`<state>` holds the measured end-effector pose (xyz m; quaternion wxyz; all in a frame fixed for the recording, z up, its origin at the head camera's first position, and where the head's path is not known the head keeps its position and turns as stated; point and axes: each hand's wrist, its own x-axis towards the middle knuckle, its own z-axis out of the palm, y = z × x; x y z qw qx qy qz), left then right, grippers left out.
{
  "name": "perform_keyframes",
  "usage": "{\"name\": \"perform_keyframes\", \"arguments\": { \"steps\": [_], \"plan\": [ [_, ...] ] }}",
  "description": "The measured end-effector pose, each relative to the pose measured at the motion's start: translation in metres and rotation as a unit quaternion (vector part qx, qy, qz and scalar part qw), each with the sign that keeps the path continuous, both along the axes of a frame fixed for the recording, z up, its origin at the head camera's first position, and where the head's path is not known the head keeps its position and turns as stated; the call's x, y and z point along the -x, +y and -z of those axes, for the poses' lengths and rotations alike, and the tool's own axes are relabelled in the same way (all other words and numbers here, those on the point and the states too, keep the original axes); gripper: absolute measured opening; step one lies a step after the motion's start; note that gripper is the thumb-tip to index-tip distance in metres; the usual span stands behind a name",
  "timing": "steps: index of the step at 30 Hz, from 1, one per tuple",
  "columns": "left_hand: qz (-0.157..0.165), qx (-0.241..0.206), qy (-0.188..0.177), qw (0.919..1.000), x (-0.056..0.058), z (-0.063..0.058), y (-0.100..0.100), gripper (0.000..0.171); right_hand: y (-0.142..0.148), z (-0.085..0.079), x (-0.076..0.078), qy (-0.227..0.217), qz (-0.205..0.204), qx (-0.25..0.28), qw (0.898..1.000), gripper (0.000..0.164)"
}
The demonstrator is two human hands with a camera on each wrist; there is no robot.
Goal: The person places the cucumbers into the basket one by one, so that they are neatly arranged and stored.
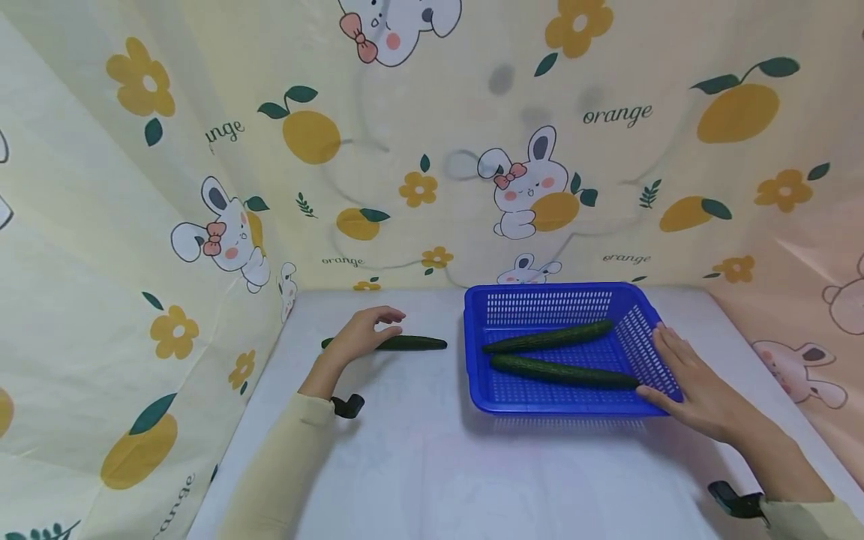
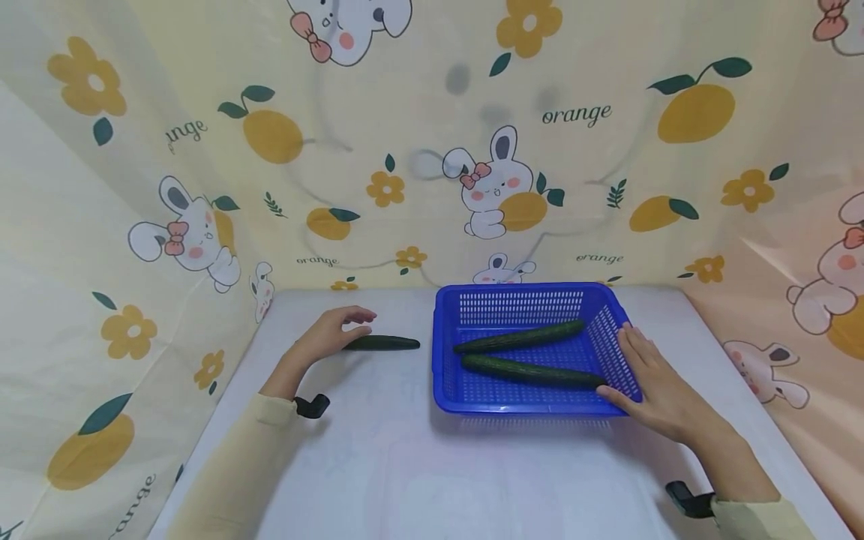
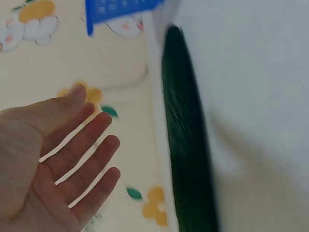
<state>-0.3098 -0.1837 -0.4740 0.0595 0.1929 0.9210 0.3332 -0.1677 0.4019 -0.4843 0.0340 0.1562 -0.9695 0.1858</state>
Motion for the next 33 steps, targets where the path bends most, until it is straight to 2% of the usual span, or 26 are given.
{"name": "perform_keyframes", "arguments": {
  "steps": [9, 16, 26, 33],
  "plan": [
    [-0.042, 0.029, -0.023, 0.9984, 0.005, 0.024, -0.052, 0.043, -0.001, 0.002, 0.001, -0.007, 0.006, 0.001, 1.000, 0.105],
    [-0.043, 0.050, -0.030, 0.9973, 0.009, 0.037, -0.078, 0.046, 0.000, 0.003, 0.000, 0.002, 0.007, 0.001, 1.000, 0.106],
    [-0.054, 0.081, -0.050, 0.9940, 0.013, 0.050, -0.094, 0.045, 0.000, 0.003, 0.000, 0.000, 0.007, 0.002, 1.000, 0.105],
    [-0.050, 0.084, -0.029, 0.9948, 0.014, 0.059, -0.098, 0.038, 0.001, 0.002, 0.000, 0.004, 0.005, 0.000, 1.000, 0.104]
  ]
}}
